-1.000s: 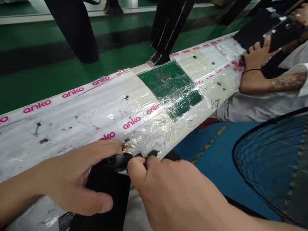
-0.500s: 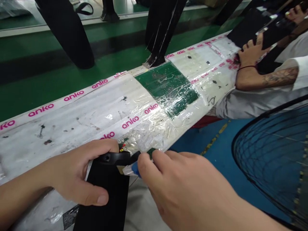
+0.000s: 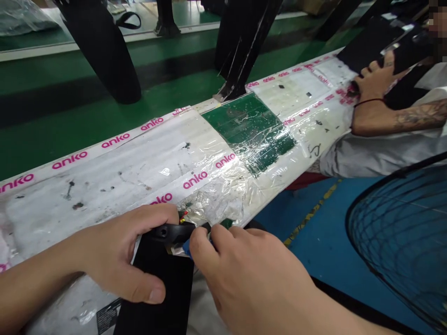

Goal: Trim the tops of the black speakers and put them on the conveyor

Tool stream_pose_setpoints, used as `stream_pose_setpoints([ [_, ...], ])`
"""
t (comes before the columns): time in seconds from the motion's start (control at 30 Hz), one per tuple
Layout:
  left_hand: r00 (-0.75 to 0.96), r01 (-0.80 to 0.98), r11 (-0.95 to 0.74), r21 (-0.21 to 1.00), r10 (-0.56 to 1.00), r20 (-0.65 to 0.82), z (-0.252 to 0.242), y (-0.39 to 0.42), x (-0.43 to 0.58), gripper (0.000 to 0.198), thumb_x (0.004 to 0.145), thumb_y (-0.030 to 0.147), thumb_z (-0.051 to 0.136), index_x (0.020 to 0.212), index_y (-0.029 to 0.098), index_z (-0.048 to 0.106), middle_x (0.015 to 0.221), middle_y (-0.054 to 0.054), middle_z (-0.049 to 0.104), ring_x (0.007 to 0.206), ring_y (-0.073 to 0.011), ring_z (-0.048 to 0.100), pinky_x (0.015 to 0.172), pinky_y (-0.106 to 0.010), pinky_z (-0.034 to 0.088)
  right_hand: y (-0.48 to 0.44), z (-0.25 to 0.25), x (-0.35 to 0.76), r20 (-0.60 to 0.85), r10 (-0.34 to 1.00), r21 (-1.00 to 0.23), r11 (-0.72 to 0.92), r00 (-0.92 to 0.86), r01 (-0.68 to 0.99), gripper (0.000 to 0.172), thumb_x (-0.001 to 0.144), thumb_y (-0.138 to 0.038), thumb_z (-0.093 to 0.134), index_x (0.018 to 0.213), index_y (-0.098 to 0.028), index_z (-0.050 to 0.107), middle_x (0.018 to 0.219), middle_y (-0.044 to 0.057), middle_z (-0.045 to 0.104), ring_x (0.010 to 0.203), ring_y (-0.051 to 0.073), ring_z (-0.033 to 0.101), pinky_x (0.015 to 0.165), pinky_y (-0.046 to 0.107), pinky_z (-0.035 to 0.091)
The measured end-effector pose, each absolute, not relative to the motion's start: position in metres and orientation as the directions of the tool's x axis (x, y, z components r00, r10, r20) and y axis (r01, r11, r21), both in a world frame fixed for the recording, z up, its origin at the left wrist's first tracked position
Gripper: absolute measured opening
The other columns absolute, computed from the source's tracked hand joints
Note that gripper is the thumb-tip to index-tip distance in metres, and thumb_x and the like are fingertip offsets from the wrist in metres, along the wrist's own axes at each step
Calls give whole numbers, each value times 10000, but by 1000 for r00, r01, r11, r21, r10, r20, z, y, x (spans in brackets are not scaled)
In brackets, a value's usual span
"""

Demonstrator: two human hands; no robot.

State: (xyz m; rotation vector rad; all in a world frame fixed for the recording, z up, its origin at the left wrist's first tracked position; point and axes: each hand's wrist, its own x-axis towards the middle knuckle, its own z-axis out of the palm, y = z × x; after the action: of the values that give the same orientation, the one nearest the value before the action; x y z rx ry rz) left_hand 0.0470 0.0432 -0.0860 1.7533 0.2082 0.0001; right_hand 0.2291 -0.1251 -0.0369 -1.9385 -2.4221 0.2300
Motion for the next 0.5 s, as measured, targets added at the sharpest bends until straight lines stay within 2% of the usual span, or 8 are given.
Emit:
stream_pose_setpoints([
  [0.3, 981, 174, -178, 969, 121, -154, -86, 45, 47, 514, 605, 527, 912, 826, 218, 564, 806, 22, 562, 696, -158, 520, 551, -235, 398, -127, -36, 230, -67, 972, -126, 217, -226, 968, 382, 697, -36, 448, 1005, -261, 470, 697, -33, 599, 481, 188, 597, 470, 350, 282],
  [0.5, 975, 190, -165, 968, 144, -167, -86, 44, 48, 501, 573, 482, 921, 814, 215, 572, 798, 19, 569, 686, -160, 523, 543, -236, 390, -123, -34, 228, -55, 972, -104, 221, -227, 970, 390, 663, -40, 440, 981, -264, 464, 682, -33, 595, 474, 185, 592, 463, 348, 283],
])
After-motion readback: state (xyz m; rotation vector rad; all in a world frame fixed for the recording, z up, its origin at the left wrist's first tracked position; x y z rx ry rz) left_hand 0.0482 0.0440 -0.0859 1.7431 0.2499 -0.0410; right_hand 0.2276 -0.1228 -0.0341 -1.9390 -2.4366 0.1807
